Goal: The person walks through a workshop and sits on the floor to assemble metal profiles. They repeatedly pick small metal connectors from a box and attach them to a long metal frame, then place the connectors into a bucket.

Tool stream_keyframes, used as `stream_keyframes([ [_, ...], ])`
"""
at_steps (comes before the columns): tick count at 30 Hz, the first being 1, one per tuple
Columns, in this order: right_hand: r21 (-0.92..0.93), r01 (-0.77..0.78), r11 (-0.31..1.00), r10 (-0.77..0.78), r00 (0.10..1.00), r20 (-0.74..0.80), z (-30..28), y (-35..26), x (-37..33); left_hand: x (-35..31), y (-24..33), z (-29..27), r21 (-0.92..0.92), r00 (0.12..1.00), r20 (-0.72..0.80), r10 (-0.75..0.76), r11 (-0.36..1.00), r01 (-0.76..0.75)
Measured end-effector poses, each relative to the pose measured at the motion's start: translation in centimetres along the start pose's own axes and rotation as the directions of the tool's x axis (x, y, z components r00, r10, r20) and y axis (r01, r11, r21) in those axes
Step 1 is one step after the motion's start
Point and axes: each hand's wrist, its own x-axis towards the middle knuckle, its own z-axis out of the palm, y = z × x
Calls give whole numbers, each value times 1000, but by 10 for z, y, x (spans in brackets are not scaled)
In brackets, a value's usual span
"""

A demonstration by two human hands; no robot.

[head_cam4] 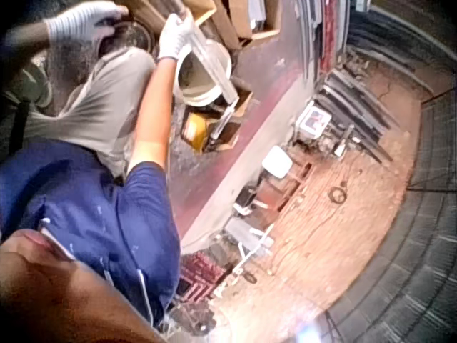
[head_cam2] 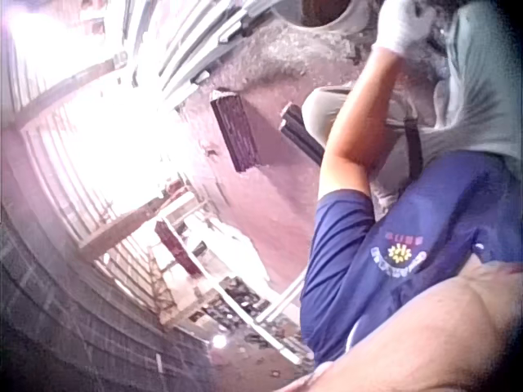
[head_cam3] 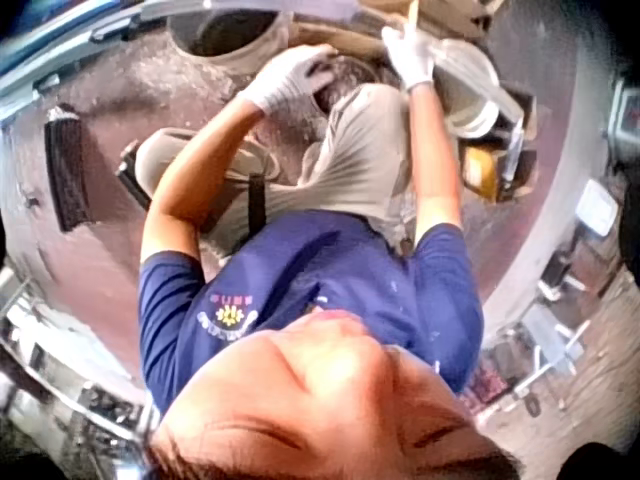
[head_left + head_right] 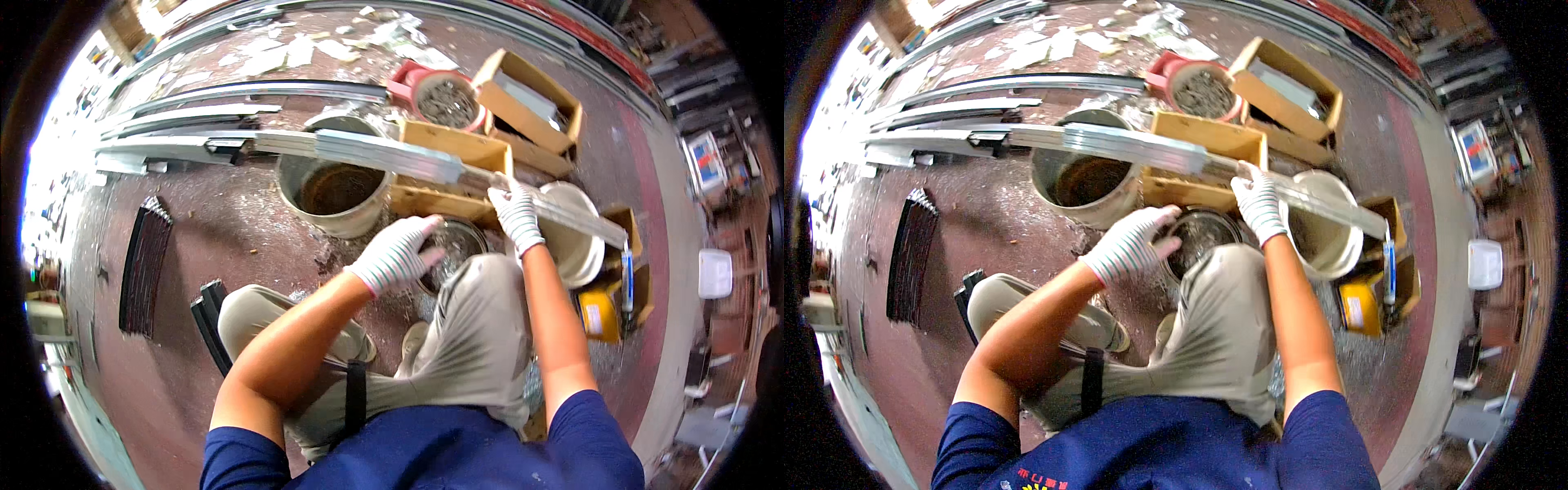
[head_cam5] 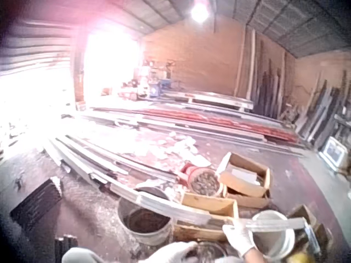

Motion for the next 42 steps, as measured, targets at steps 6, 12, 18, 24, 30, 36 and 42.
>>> stream_keyframes([
  [6,116,-133,984,154,967,-202,-141,81,-156,-18,-2,-4,-102,995,-69,-73,993,66],
  [12,41,-674,737,479,479,-735,-260,252,-397,-14,-9,11,-59,995,8,-102,993,103],
  [18,-543,-747,383,692,622,-367,-180,299,-463,-46,-34,-21,-118,953,-82,-291,952,281],
  [24,-475,-841,260,862,424,-278,-144,319,-420,-73,-16,-58,201,947,-137,-289,928,313],
  [30,-423,-817,392,821,518,-240,-142,329,-405,-123,-50,-88,191,922,-180,-344,907,375],
  [36,482,-675,558,818,351,-455,-74,340,-380,-120,-39,-68,194,934,-115,-339,914,355],
  [42,64,-908,414,696,271,-664,-60,382,-375,-79,-34,-36,166,940,-57,-336,925,341],
])
